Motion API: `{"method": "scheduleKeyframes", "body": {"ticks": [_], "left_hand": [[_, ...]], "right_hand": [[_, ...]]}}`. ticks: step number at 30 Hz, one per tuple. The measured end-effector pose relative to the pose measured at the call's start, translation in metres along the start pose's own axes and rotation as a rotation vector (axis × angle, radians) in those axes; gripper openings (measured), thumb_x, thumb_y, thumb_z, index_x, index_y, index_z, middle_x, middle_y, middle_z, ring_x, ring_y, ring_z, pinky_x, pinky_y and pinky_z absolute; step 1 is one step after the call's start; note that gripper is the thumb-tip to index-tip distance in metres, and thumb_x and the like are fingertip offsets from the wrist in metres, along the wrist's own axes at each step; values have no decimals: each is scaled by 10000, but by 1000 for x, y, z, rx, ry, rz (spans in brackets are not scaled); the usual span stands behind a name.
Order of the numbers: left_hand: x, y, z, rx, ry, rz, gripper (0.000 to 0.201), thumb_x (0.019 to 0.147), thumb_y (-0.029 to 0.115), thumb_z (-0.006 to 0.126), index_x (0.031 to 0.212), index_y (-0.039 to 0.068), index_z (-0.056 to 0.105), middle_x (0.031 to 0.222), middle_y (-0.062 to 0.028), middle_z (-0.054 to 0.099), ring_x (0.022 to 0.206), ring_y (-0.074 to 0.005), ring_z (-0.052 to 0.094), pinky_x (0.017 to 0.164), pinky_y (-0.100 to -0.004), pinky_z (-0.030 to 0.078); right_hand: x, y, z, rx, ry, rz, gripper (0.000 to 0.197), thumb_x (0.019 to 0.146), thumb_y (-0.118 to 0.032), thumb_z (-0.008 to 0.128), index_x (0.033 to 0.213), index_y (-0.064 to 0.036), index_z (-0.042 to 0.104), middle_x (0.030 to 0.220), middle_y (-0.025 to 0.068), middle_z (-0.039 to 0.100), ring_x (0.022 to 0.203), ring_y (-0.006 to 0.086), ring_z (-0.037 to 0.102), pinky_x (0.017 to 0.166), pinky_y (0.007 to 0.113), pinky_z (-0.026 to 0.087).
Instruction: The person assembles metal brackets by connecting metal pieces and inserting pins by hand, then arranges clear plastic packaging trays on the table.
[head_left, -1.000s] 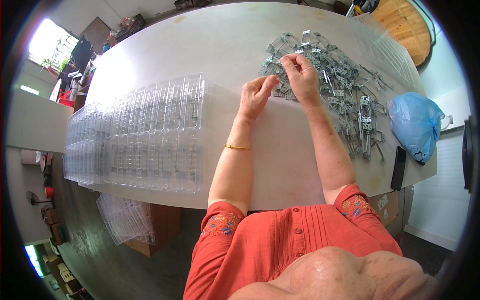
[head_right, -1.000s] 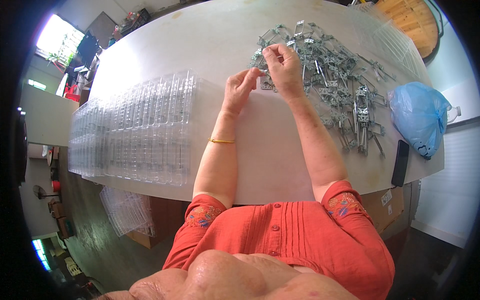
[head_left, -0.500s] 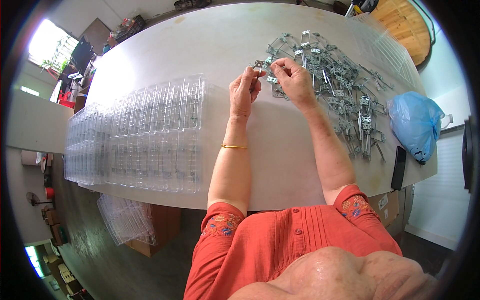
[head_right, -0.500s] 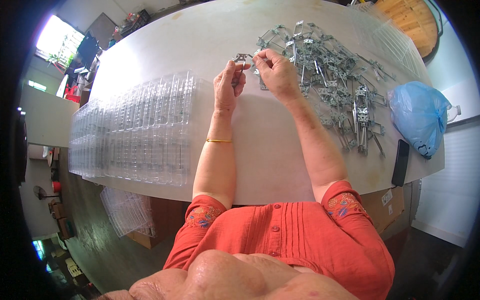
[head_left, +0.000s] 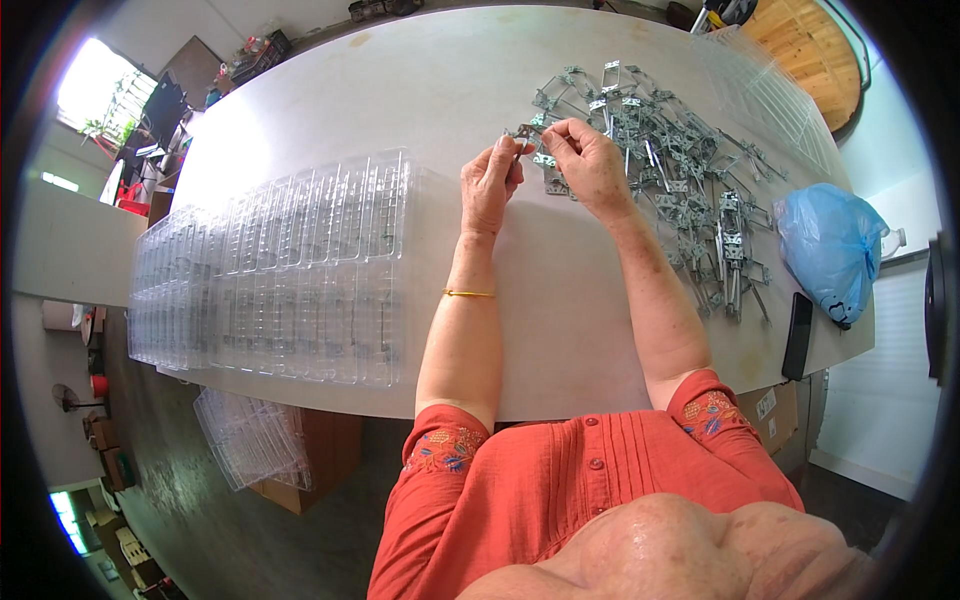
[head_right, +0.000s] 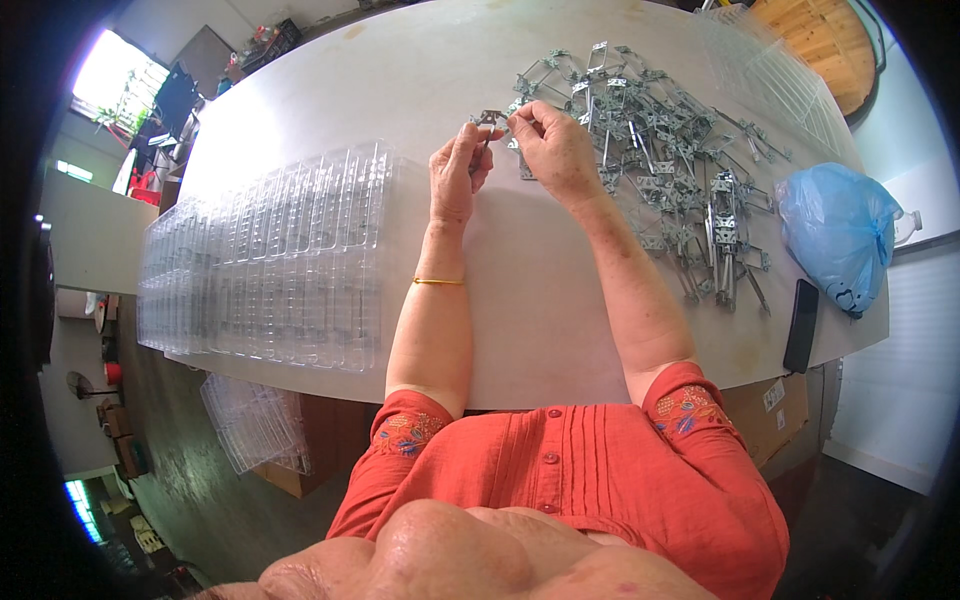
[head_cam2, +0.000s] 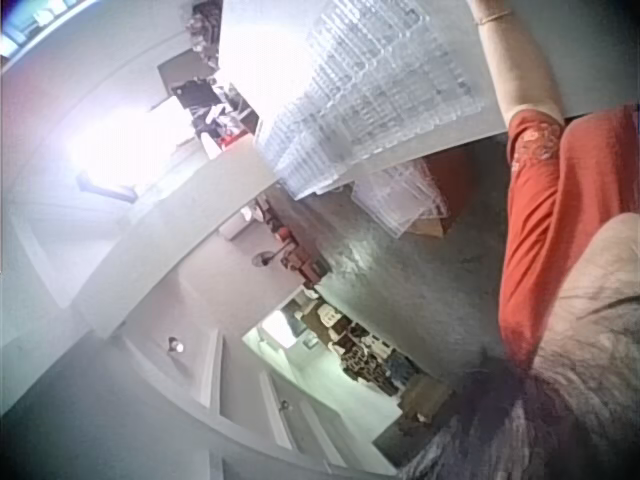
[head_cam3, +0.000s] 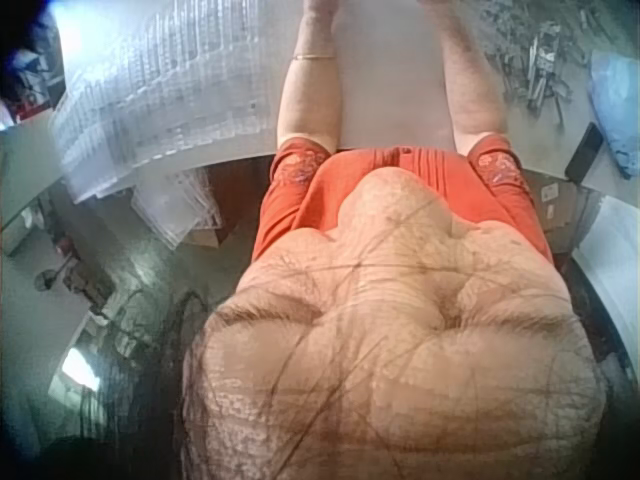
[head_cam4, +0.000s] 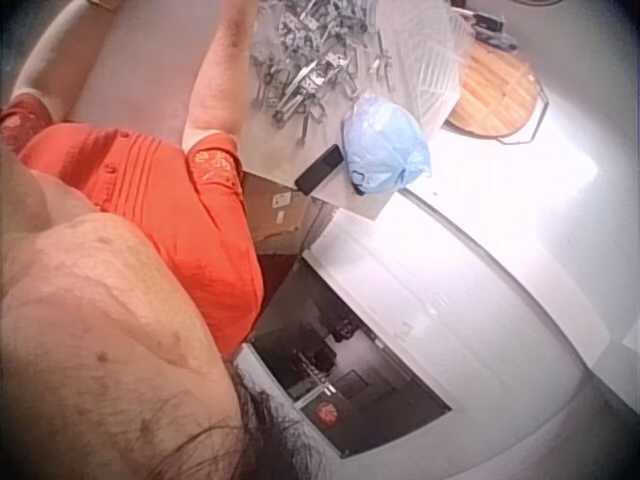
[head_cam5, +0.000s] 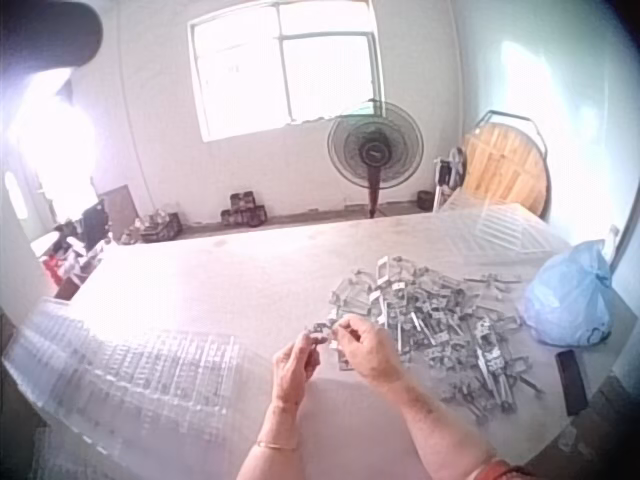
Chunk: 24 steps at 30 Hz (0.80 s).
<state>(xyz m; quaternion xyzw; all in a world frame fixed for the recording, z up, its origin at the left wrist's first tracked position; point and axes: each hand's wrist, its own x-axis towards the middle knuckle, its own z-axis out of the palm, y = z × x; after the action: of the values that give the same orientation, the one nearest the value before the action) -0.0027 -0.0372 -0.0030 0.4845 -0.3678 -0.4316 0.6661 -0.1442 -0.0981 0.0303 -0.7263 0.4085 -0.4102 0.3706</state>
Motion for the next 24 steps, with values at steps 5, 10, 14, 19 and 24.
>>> {"method": "scheduleKeyframes", "body": {"ticks": [5,10,14,19,24], "left_hand": [[-2,0,0,110,-14,32,471,982,427,554,989,-11,726,628,42,481,535,-33,369,477,-205,261],[-2,-1,1,96,-64,14,446,976,409,570,986,-8,730,634,40,484,554,-37,379,495,-201,276],[-1,-3,0,122,-110,-12,456,951,438,594,942,9,748,604,41,481,577,-48,401,526,-222,314],[0,-6,-2,188,-135,23,492,932,473,612,923,1,749,617,35,486,608,-67,427,553,-240,339],[-1,-7,-4,256,-165,38,506,915,495,628,909,5,755,633,26,502,643,-79,455,582,-252,360]], "right_hand": [[-1,-7,-1,222,-60,148,222,980,-231,607,1009,-15,650,683,20,628,582,72,549,525,240,446],[4,-2,-6,516,-144,279,225,999,-234,587,1020,-16,638,683,-7,587,554,49,501,497,196,419],[9,6,-12,697,-250,395,235,1001,-246,573,1009,-21,641,674,-24,560,541,47,471,481,196,397],[10,6,-18,669,-329,448,250,998,-269,567,978,-33,647,679,-31,550,540,41,465,474,191,382],[11,7,-21,510,-313,510,220,971,-292,614,957,-77,661,704,-49,547,579,19,471,515,169,400]]}}
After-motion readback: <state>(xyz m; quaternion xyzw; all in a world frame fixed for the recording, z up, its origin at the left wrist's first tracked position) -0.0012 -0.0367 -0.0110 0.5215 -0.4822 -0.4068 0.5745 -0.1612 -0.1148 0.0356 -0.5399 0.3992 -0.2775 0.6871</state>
